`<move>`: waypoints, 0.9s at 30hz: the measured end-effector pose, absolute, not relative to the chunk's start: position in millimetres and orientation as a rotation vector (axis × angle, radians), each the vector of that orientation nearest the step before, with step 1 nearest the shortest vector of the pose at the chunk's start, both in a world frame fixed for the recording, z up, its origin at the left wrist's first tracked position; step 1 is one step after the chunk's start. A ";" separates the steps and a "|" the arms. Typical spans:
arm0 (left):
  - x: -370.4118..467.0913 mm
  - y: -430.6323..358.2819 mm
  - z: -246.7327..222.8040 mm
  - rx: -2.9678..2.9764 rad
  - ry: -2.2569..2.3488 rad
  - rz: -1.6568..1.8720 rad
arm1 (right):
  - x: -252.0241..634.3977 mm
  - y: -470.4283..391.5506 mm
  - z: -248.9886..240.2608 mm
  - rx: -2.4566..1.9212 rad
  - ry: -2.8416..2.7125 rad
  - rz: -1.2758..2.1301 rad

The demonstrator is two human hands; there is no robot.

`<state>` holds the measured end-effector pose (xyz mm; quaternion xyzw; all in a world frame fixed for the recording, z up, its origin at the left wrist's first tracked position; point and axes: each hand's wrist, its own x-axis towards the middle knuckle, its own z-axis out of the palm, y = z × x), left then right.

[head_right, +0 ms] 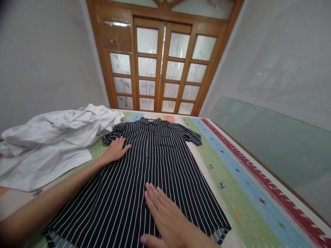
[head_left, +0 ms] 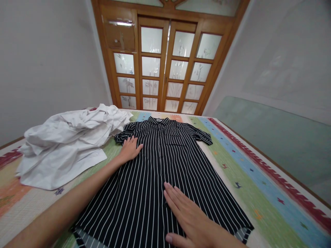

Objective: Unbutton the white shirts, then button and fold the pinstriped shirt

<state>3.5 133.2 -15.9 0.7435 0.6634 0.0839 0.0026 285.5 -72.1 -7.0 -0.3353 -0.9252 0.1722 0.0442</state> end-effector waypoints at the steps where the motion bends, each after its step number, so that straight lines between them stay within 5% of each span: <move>1: 1.9 140.2 -14.1 2.269 2.141 0.277 | 285.2 -71.5 -6.0 -1.023 -2.837 0.532; 10: -2.4 176.0 -16.1 2.247 2.150 0.230 | 282.3 -58.0 32.9 -0.869 -2.923 0.736; 14: 3.0 184.6 -15.9 2.210 2.133 0.222 | 282.3 -30.1 51.4 -0.899 -2.890 0.547; 19: 9.9 192.3 -20.1 2.108 2.191 0.340 | 282.4 56.3 56.3 -1.073 -2.678 0.118; 27: 16.4 186.6 -29.2 2.156 2.296 0.475 | 247.2 214.7 9.6 -1.366 -2.368 0.095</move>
